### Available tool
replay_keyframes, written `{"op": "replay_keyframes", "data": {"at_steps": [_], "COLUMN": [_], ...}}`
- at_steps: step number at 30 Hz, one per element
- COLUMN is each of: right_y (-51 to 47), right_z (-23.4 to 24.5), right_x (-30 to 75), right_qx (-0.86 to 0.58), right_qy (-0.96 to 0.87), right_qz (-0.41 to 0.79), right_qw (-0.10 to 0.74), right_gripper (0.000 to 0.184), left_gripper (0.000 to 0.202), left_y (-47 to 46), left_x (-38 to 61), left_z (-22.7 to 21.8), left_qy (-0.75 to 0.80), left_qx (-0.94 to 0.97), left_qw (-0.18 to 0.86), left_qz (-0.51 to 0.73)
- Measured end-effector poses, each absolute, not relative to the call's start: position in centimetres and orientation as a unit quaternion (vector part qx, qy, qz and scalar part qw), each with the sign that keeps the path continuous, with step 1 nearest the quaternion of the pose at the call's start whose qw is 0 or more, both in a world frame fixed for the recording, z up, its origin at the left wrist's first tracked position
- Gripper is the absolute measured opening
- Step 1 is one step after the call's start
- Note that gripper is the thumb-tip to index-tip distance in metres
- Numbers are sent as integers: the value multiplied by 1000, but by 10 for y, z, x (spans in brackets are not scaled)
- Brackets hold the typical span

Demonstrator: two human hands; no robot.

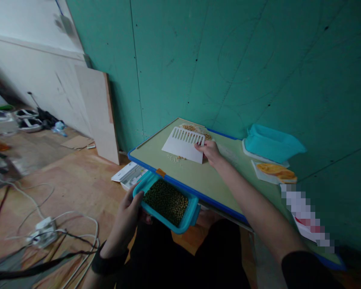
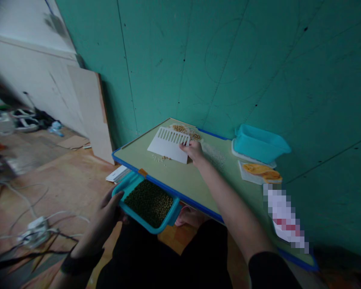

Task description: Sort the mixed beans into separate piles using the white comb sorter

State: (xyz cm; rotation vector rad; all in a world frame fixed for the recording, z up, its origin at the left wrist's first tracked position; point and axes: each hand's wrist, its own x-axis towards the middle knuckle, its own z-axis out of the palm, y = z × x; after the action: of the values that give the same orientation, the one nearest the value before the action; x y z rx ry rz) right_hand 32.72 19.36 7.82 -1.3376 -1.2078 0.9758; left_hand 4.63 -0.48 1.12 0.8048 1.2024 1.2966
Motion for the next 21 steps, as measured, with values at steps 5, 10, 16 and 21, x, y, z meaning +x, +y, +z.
{"op": "replay_keyframes", "data": {"at_steps": [5, 10, 16, 21], "right_y": [189, 182, 177, 175], "right_z": [76, 77, 79, 79], "right_x": [322, 317, 313, 312], "right_qx": [-551, -540, -533, -529], "right_qy": [-491, -470, -478, -489], "right_qz": [436, 470, 479, 484], "right_qw": [515, 517, 508, 496], "right_gripper": [31, 32, 35, 33], "left_gripper": [80, 84, 82, 85], "left_y": [-6, -6, -9, -9], "left_x": [47, 47, 50, 49], "left_z": [12, 13, 23, 23], "left_qy": [515, 513, 516, 517], "left_qx": [332, 333, 327, 325], "left_qw": [562, 569, 570, 571], "left_qz": [556, 550, 549, 549]}}
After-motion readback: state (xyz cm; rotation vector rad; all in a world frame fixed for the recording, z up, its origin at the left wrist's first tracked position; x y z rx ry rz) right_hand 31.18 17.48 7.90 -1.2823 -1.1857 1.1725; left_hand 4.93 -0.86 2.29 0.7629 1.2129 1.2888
